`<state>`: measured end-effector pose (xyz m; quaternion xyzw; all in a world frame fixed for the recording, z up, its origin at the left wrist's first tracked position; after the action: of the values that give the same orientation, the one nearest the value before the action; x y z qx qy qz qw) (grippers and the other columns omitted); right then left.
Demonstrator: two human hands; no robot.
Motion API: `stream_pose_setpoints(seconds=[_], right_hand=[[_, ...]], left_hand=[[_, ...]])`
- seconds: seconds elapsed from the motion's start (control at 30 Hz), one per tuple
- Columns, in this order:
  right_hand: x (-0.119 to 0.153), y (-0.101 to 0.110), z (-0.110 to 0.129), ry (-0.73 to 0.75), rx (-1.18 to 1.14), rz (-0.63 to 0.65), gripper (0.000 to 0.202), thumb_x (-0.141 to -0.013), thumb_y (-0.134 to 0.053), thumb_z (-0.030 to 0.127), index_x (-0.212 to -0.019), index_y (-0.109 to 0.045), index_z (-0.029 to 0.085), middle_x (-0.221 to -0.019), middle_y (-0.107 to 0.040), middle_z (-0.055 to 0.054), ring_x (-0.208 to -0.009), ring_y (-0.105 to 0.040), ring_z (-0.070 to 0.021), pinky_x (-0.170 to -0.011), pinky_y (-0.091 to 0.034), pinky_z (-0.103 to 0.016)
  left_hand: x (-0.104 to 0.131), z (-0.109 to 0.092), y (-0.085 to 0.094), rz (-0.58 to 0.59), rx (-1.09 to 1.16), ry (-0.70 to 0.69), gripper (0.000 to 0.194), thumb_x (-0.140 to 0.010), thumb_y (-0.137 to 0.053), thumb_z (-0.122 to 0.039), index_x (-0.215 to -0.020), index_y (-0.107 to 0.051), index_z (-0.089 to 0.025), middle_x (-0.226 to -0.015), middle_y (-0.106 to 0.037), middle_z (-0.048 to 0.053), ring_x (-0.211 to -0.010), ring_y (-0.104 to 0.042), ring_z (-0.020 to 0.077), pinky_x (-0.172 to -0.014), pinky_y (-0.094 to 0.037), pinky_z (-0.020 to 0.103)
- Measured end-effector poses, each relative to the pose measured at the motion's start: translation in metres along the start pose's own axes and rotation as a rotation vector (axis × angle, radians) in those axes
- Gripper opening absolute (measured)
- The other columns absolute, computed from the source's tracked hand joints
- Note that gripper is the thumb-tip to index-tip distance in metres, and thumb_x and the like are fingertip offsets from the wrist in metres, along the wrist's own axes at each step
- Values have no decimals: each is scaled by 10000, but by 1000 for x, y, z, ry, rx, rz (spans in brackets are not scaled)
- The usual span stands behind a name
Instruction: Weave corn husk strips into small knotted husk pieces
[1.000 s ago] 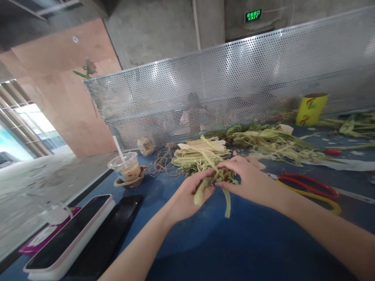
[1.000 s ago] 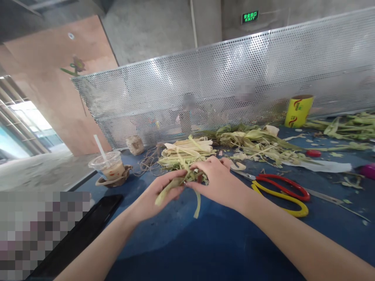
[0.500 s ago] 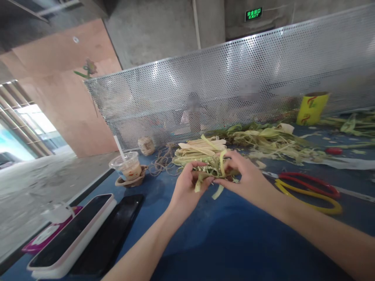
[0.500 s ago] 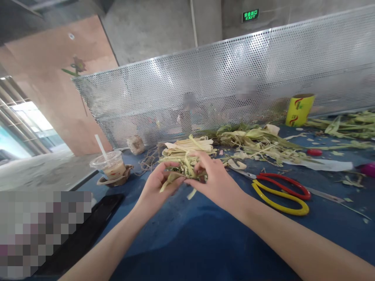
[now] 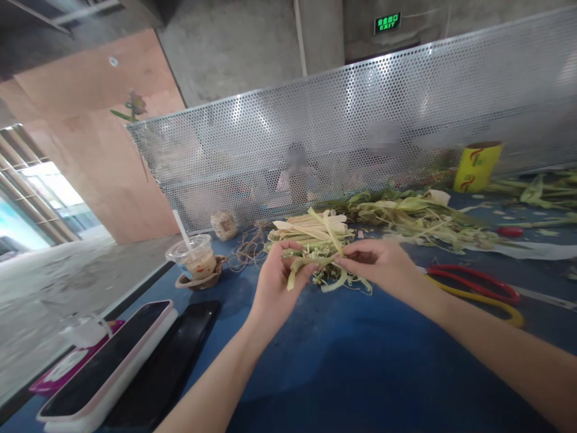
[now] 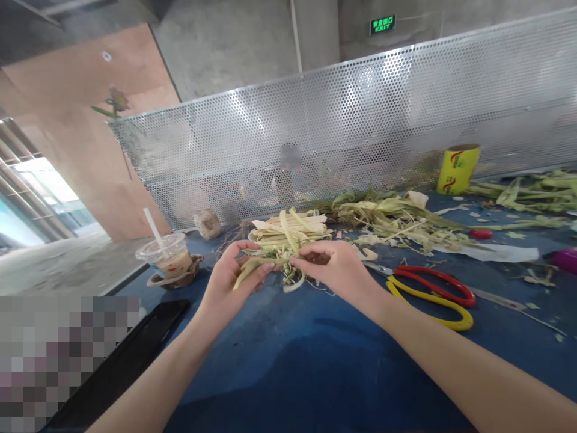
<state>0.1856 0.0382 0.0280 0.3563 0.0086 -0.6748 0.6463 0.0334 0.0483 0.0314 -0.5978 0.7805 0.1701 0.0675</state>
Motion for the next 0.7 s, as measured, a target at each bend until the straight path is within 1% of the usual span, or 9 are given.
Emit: stream_pose_setpoints(seconds=[0.07, 0.2, 0.27, 0.33, 0.4, 0.5, 0.57, 0.63, 0.7], right_hand=[[-2, -3, -9, -57, -118, 34, 215, -729, -588, 396, -696, -637, 190, -615, -574, -5, -534, -493, -117, -485, -369, -241], [-2, -13, -18, -146, -302, 58, 215, -730, -593, 395, -721, -616, 181, -554, -513, 30, -456, -414, -72, -429, -321, -213], [1, -19, -16, -170, -384, 71, 228, -714, -610, 399, -773, -620, 179, -553, -524, 32, -427, -395, -62, -406, -307, -209], [5, -27, -10, -165, -443, 102, 243, -718, -606, 400, -814, -633, 178, -556, -551, 22, -424, -409, -67, -406, -310, -213], [8, -34, -3, -164, -493, 116, 248, -732, -586, 405, -813, -652, 180, -534, -553, 18, -421, -403, -68, -406, -300, -216], [13, -39, -2, -229, -618, 65, 261, -716, -599, 410, -807, -676, 178, -495, -486, 36, -409, -342, -57, -399, -255, -218], [16, -42, -7, -297, -722, 13, 259, -686, -638, 393, -819, -682, 174, -449, -395, 64, -404, -290, -52, -396, -221, -218], [19, -45, -11, -351, -818, -28, 229, -663, -671, 368, -782, -683, 173, -418, -317, 84, -401, -246, -48, -393, -190, -215], [20, -44, -15, -388, -903, -76, 198, -651, -686, 362, -704, -672, 172, -428, -288, 88, -403, -212, -40, -387, -157, -211]], left_hand=[[0, -2, -3, 47, 7, 3, 292, -701, -616, -235, -910, -419, -180, -632, -612, -15, -541, -531, 92, -521, -406, 201], [3, 1, -19, 139, 66, -31, 298, -683, -640, -250, -932, -498, -167, -851, -632, 41, -763, -589, 133, -679, -458, 243], [5, 5, -29, 164, 34, -63, 256, -728, -596, -313, -935, -527, -179, -832, -626, 36, -767, -591, 143, -672, -463, 251], [6, 7, -30, 72, 38, -102, 194, -804, -489, -355, -878, -533, -180, -727, -608, 17, -677, -587, 128, -629, -463, 243], [6, 11, -25, -69, 71, -100, 235, -855, -386, -386, -859, -505, -184, -629, -556, -14, -535, -537, 94, -539, -444, 218], [9, 14, -20, -172, 70, -91, 224, -859, -378, -396, -854, -475, -193, -520, -432, -63, -388, -386, 57, -395, -343, 175], [10, 12, -18, -177, 43, -115, 203, -842, -424, -381, -865, -492, -191, -569, -460, -52, -398, -362, 50, -374, -309, 167], [12, 10, -14, -197, 17, -135, 203, -824, -461, -371, -850, -527, -181, -691, -540, -11, -477, -427, 58, -405, -333, 164], [12, 10, -12, -217, -14, -129, 217, -809, -482, -375, -815, -559, -172, -740, -574, 12, -541, -470, 73, -433, -352, 164]])
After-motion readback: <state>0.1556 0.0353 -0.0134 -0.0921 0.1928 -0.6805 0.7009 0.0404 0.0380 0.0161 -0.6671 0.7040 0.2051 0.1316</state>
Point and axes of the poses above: each hand's wrist, its own x-axis away from the middle knuckle, its own y-axis out of the back of the hand, z = x × y, the point moved 8 cm from there along -x, towards the middle knuckle
